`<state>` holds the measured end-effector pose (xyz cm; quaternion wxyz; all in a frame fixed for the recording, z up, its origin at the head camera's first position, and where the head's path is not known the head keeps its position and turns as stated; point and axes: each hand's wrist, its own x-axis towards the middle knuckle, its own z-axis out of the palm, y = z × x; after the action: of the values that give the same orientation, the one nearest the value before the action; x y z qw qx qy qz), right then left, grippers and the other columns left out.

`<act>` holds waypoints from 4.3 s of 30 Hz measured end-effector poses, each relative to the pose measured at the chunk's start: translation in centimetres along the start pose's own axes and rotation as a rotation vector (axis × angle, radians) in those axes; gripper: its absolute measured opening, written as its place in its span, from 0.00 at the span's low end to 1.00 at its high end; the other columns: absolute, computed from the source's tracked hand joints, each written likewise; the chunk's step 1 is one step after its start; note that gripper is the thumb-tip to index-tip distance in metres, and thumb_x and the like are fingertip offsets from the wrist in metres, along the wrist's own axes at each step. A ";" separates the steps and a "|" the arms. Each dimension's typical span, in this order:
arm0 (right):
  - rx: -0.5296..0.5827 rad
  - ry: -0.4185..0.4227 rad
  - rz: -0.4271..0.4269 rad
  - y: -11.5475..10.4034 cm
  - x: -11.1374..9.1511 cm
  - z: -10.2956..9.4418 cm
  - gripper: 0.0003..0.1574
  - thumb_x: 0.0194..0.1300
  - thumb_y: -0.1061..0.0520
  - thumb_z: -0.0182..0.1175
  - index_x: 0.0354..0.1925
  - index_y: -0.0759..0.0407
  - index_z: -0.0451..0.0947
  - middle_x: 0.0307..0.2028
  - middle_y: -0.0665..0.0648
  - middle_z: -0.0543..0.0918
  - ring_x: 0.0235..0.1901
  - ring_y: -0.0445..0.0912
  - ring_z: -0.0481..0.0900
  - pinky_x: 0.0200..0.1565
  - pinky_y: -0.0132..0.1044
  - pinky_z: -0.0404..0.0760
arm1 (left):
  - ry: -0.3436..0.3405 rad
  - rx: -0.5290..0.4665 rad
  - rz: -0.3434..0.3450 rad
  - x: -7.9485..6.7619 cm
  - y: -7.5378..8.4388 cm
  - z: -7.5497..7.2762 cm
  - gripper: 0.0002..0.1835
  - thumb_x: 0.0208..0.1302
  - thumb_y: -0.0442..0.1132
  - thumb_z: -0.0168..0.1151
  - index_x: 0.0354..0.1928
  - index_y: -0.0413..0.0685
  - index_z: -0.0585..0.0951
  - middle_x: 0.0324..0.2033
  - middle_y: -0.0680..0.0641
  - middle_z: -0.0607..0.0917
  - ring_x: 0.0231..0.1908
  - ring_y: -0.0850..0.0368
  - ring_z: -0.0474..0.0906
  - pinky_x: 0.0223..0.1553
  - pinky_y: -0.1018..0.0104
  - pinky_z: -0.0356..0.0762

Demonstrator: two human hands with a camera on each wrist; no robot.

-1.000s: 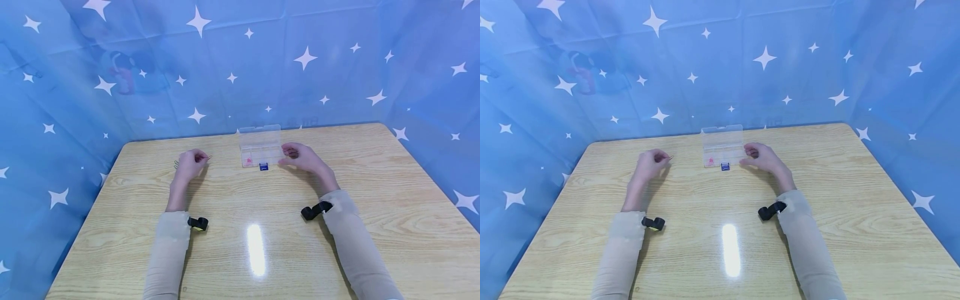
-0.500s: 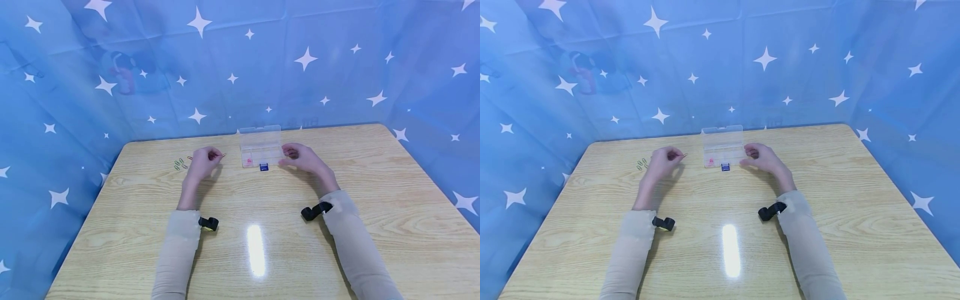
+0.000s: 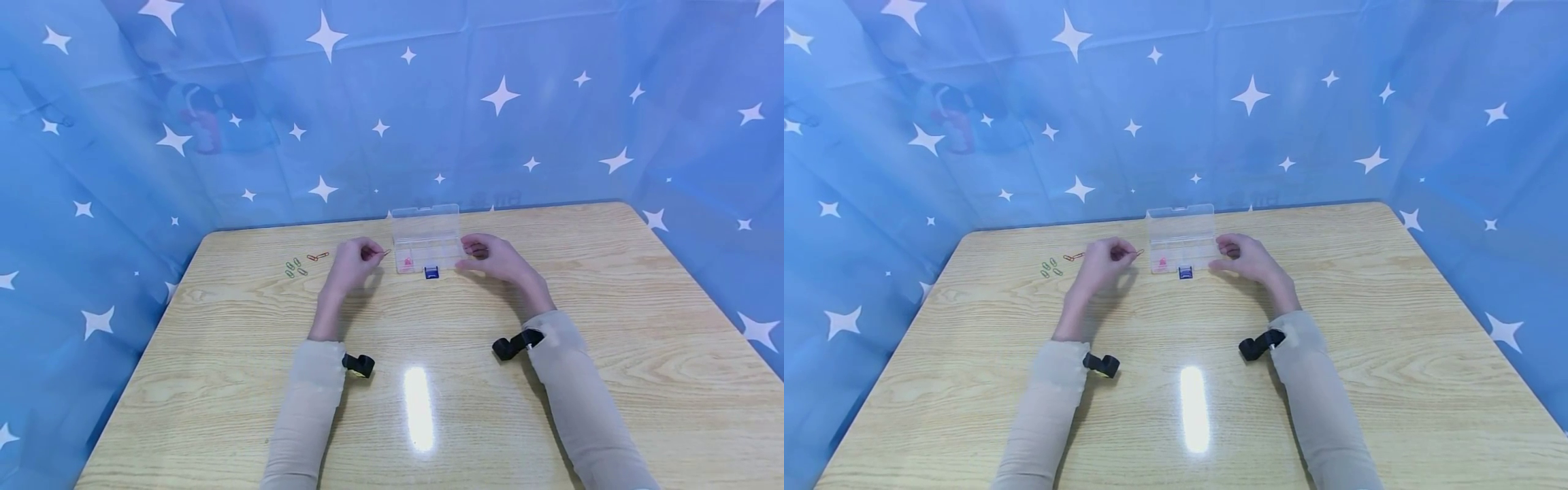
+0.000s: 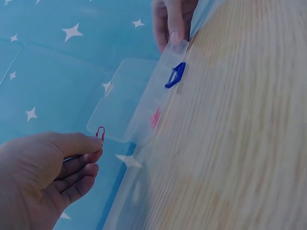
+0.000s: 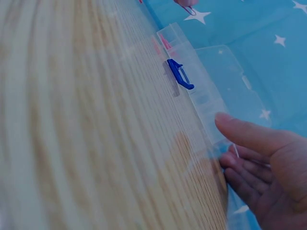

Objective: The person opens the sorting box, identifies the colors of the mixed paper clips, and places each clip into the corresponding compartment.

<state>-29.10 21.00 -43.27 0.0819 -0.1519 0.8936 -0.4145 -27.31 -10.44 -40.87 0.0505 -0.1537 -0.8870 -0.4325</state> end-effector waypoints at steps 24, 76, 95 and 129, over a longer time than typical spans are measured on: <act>-0.004 0.002 0.000 -0.1 0.1 0.0 0.45 0.51 0.43 0.67 0.62 0.60 0.64 0.53 0.58 0.73 0.53 0.50 0.70 0.57 0.44 0.67 | -0.026 -0.052 0.028 1.6 2.3 4.1 0.03 0.60 0.33 0.60 0.34 0.41 0.81 0.28 0.49 0.82 0.27 0.60 0.76 0.30 0.72 0.75; 0.006 0.002 -0.009 0.0 -0.1 -0.1 0.44 0.51 0.44 0.67 0.61 0.60 0.64 0.52 0.57 0.73 0.52 0.50 0.70 0.56 0.45 0.67 | 0.027 -0.020 0.094 1.4 1.0 4.1 0.07 0.58 0.30 0.59 0.38 0.38 0.81 0.31 0.49 0.81 0.32 0.59 0.75 0.35 0.70 0.75; 0.007 -0.007 -0.015 -0.3 -0.2 0.0 0.44 0.53 0.45 0.66 0.62 0.62 0.63 0.54 0.60 0.72 0.54 0.53 0.69 0.57 0.47 0.66 | 0.039 0.062 0.058 0.8 -2.1 0.7 0.08 0.58 0.32 0.60 0.39 0.37 0.81 0.33 0.47 0.81 0.35 0.56 0.75 0.39 0.66 0.75; -0.005 -0.005 -0.021 -0.3 -0.4 -0.1 0.43 0.54 0.45 0.65 0.62 0.61 0.63 0.53 0.59 0.72 0.53 0.51 0.70 0.57 0.45 0.67 | 0.065 0.202 -0.004 -0.8 -6.5 -6.1 0.10 0.59 0.32 0.58 0.41 0.33 0.80 0.36 0.40 0.80 0.37 0.49 0.76 0.40 0.58 0.75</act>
<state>-28.75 21.03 -42.96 0.0794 -0.1627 0.8927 -0.4126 -28.86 -19.13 -42.15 0.0935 -0.1320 -0.9242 -0.3458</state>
